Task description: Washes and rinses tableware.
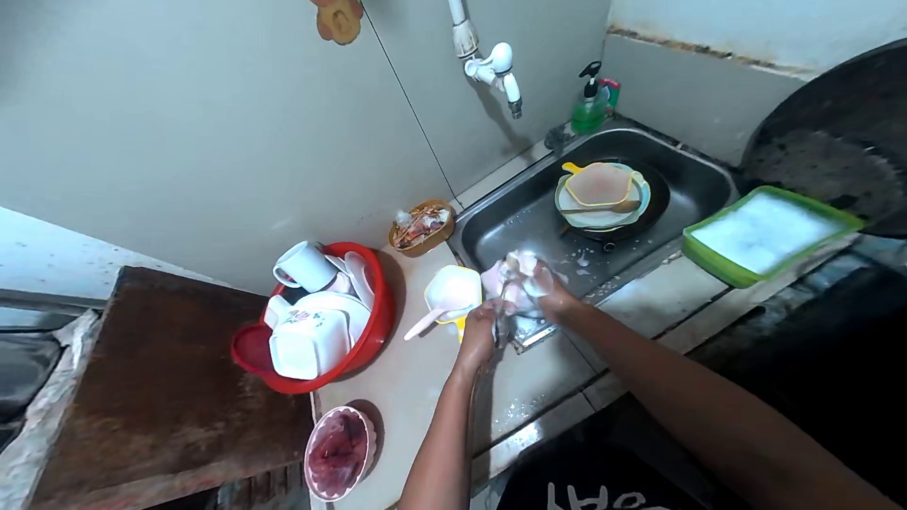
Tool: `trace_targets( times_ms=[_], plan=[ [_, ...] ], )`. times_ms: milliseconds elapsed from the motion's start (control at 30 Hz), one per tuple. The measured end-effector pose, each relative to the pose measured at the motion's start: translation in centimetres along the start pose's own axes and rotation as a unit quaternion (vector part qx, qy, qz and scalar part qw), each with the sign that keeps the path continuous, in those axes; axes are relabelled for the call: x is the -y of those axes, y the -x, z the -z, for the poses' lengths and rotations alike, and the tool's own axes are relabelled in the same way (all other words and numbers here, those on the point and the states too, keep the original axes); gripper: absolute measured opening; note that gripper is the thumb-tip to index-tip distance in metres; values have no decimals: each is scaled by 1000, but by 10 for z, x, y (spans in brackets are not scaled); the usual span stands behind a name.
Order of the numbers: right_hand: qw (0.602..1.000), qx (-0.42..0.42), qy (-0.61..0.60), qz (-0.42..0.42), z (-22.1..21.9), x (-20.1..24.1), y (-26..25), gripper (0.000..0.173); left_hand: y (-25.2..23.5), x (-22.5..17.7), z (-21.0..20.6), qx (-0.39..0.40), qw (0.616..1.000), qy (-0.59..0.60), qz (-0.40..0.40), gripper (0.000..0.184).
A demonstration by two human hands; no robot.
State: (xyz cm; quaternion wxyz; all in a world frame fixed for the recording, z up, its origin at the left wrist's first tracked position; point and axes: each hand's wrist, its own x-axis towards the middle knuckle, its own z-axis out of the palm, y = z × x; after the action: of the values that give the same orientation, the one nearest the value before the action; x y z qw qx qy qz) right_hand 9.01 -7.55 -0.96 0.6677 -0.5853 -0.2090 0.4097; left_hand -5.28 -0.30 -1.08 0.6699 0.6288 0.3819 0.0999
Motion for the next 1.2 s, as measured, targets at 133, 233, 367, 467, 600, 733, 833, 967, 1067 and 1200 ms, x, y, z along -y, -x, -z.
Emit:
trace_targets(
  times_ms=[133,233,367,467,600,733,833,967,1067,1200],
  plan=[
    [1000,7,2,-16,-5,-5,7,17,-1,5,-5,-43,999,-24,9,53],
    [999,-48,-1,15,2,12,-1,24,1,19,-8,-38,994,-105,-2,57],
    [990,27,127,47,-7,15,0,26,13,14,-16,-50,985,-160,44,53],
    [962,91,247,68,-3,-2,-10,31,11,26,-13,-59,988,-139,30,54],
    [941,142,304,32,8,0,-6,28,-3,24,8,-78,990,-109,-33,56],
    [921,171,351,-6,-15,-6,4,30,-21,-10,10,-134,986,-80,-58,33],
    [885,204,417,36,-23,7,11,28,-31,-26,20,-175,982,40,-50,32],
    [837,251,486,32,-5,5,21,28,-65,-44,78,-279,952,70,-106,31],
    [826,131,548,-34,24,20,0,30,-75,-43,104,-236,939,-245,-43,36],
    [729,-62,679,-58,83,35,-76,23,-67,-35,80,-106,823,-551,94,28]
  ],
)
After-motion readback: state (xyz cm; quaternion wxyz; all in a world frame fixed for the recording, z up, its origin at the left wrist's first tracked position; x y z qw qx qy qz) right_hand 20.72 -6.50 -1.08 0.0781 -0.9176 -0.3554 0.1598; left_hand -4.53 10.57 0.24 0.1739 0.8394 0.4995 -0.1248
